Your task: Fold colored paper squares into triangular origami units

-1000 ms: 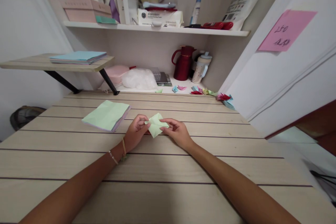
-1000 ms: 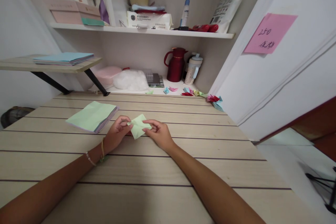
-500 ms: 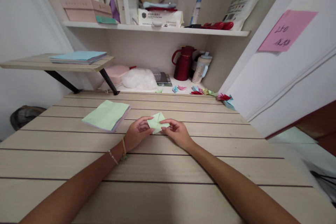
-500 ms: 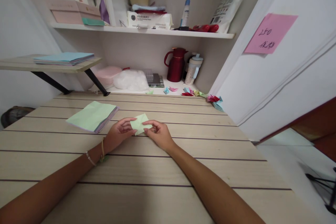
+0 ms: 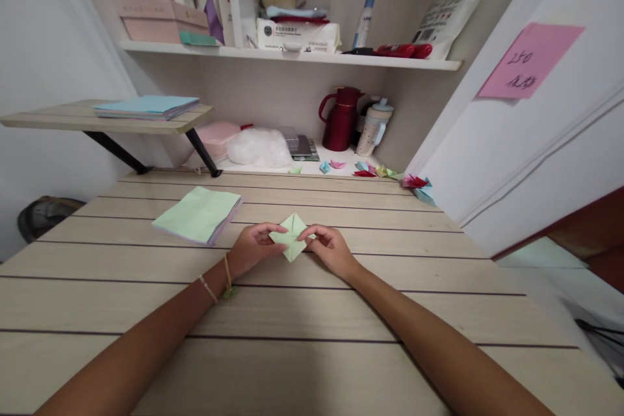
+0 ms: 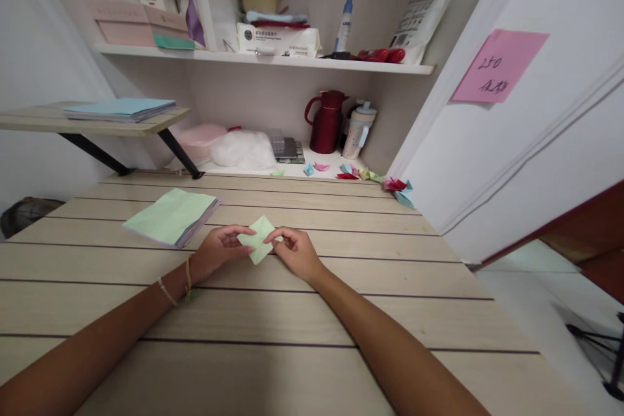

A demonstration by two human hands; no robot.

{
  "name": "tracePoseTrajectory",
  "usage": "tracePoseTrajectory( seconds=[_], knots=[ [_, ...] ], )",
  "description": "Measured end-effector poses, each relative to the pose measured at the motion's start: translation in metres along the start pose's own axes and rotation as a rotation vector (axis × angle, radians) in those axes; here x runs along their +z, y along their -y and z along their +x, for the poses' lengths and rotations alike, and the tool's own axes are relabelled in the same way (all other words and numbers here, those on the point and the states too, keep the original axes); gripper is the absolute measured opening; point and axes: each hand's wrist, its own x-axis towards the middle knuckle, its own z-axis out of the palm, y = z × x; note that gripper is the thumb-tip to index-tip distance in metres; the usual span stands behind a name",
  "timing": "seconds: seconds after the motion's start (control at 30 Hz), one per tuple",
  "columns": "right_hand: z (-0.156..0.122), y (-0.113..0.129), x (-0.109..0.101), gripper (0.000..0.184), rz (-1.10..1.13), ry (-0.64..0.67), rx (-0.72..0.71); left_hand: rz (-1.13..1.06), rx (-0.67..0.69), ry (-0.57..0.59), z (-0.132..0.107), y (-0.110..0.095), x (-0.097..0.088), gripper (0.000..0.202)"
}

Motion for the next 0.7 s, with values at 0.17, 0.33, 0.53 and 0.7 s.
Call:
tracePoseTrajectory(
  seconds=[0.17, 0.33, 0.53, 0.7],
  knots=[
    [0.0018, -0.007, 0.0006, 0.034, -0.101, -0.057, 0.02, 0.067, 0.011, -0.066, 0.0012, 0.0043, 0.0003, 0.038],
    [0.0025, -0.0036, -0.0003, 0.029, -0.245, -0.173, -0.089, 0.244, 0.116, -0.19, -0.0008, 0.0023, 0.0041, 0.034],
    [0.0009, 0.0002, 0.0004, 0.022, -0.22, -0.185, -0.066, 0.237, 0.082, -0.164, -0.0024, 0.0001, 0.0051, 0.018],
    [0.0012, -0.0018, 0.0015, 0.025, -0.107, -0.161, 0.014, 0.053, 0.044, -0.076, -0.002, 0.0005, 0.0065, 0.025]
  ],
)
